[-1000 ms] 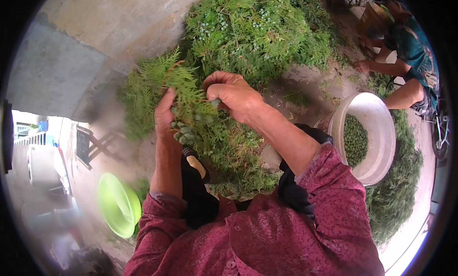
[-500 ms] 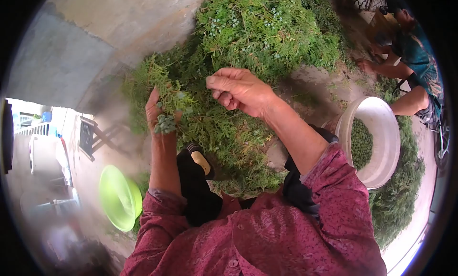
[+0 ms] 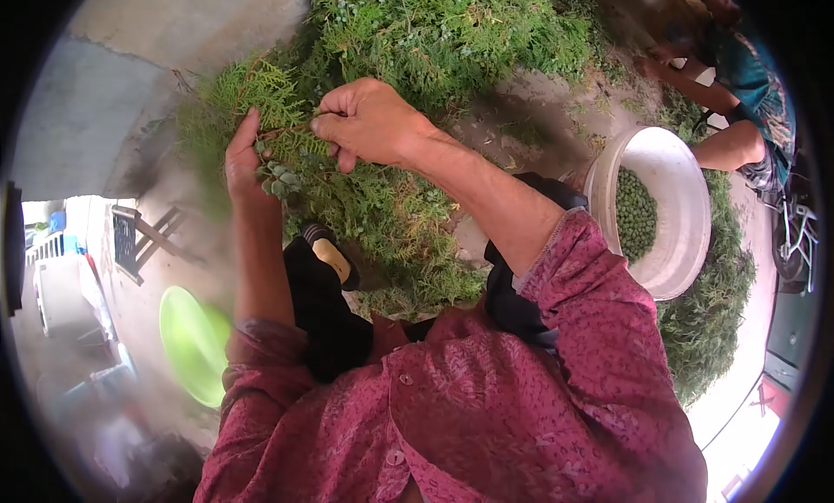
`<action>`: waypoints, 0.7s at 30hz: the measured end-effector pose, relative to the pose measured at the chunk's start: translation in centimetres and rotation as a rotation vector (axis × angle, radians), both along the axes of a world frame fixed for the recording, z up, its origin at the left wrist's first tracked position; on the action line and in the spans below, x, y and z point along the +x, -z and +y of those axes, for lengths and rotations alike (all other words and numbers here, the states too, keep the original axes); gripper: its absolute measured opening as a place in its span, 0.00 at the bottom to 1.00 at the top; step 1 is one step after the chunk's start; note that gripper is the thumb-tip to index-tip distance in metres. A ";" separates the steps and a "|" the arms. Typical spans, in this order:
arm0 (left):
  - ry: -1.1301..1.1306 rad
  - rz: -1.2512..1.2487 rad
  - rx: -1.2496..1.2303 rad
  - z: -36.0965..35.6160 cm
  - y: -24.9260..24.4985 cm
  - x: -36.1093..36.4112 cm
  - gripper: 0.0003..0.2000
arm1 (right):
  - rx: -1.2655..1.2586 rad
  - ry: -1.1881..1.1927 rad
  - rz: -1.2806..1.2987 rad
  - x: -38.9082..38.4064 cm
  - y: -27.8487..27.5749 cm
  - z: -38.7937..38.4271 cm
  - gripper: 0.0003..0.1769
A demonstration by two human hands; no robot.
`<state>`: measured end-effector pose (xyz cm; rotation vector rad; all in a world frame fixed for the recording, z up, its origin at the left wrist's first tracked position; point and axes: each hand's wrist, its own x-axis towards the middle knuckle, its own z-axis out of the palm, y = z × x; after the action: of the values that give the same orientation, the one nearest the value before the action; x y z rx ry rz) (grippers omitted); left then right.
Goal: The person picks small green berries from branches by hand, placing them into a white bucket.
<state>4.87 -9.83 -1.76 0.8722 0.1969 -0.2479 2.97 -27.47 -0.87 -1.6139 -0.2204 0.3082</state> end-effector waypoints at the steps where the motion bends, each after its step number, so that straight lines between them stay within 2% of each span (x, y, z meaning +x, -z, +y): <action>1: -0.001 -0.001 0.000 -0.1 0.1 -0.1 0.12 | 0.023 -0.019 0.061 -0.4 -0.4 0.0 0.10; 4: -0.009 -0.027 0.098 -0.1 -0.1 0.2 0.15 | 0.121 -0.040 0.176 -1.1 -2.2 -0.6 0.09; 6: -0.098 -0.043 -0.149 1.0 0.6 1.3 0.15 | 0.303 -0.115 0.235 -0.8 -2.1 -2.3 0.17; 7: -0.106 -0.058 -0.141 2.1 1.6 1.6 0.15 | 0.309 -0.127 0.222 -0.7 -2.1 -2.8 0.17; 9: -0.040 -0.399 -0.089 3.7 2.6 1.6 0.14 | 0.610 -0.014 0.263 -0.3 -2.1 -3.5 0.16; 10: -0.065 -0.613 -0.006 2.9 2.7 1.2 0.12 | 0.663 -0.016 0.268 0.2 -1.3 -3.9 0.14; 11: -0.054 -0.620 0.000 2.5 2.4 1.1 0.12 | 0.673 -0.012 0.258 0.4 -0.8 -3.7 0.14; 13: 0.016 -0.341 -0.278 1.8 1.6 0.8 0.11 | 0.619 -0.058 0.255 0.6 -0.8 -3.5 0.11; 14: 0.169 -0.378 -0.396 1.8 1.6 0.9 0.11 | 0.565 -0.040 0.290 0.3 -0.9 -3.3 0.08; 15: 0.176 -0.378 -0.395 1.6 1.6 0.9 0.11 | 0.568 -0.034 0.287 0.2 -1.0 -3.1 0.08; 17: 0.420 -0.328 -0.762 0.9 1.6 1.0 0.10 | 0.531 -0.108 0.307 0.1 -1.0 -3.0 0.07; 21: 0.487 -0.419 -0.772 0.1 1.7 0.9 0.11 | 0.543 -0.126 0.296 0.1 -0.6 -2.6 0.08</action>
<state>5.81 -9.71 -3.43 0.1721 -0.4888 -0.5412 3.08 -30.05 -0.28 -1.0056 -0.1599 0.5293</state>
